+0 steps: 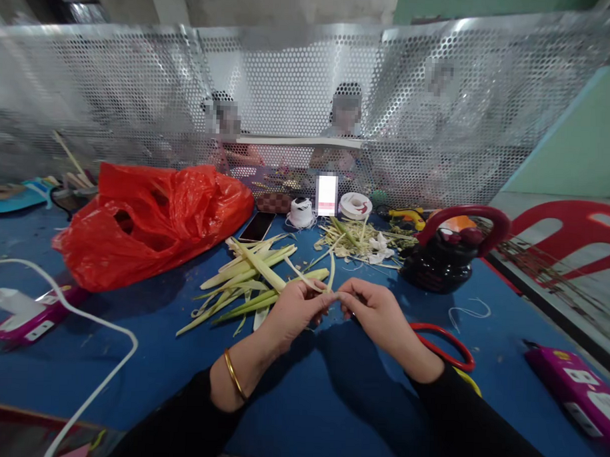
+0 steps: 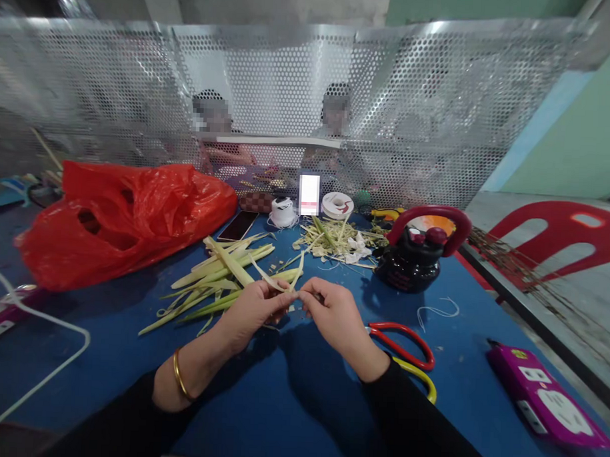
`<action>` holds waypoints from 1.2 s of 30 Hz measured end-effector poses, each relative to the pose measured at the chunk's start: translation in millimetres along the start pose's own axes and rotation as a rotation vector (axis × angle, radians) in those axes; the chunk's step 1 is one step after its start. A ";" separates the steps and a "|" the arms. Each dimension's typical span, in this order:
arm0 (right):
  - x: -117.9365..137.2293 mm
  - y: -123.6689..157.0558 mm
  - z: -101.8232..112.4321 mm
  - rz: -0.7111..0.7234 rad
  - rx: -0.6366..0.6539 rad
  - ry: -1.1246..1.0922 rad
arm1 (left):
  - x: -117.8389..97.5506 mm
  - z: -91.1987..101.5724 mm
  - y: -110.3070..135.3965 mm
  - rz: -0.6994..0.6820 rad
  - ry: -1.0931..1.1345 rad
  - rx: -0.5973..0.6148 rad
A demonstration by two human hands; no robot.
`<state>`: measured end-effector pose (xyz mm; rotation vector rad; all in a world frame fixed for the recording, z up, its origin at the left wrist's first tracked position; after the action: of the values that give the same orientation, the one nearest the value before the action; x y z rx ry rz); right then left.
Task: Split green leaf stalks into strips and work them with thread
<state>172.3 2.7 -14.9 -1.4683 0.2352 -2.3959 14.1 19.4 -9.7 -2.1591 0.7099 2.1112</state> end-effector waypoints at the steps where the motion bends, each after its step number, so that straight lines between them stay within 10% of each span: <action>1: 0.6 0.3 0.7 0.013 -0.002 0.033 | 0.4 -0.4 -0.1 0.001 0.001 0.006; 19: 2.5 1.3 4.3 -0.019 -0.063 0.085 | 5.0 4.2 -5.2 -0.010 0.033 0.052; 36: -2.3 -1.0 -10.0 -0.178 -0.174 -0.398 | 3.3 -1.3 0.3 0.017 -0.113 0.154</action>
<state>164.3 4.2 -21.1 -2.0855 0.2296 -2.1926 15.1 17.7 -12.7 -1.9465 0.8512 2.0908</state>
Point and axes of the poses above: each hand's wrist, its own y-axis away from the middle knuckle, its own z-axis out of the back of the hand, x = y × z, the point moved 1 cm from there along -y, towards the middle knuckle, and after that the axes turned 6 degrees about z, right-handed, at the moved point
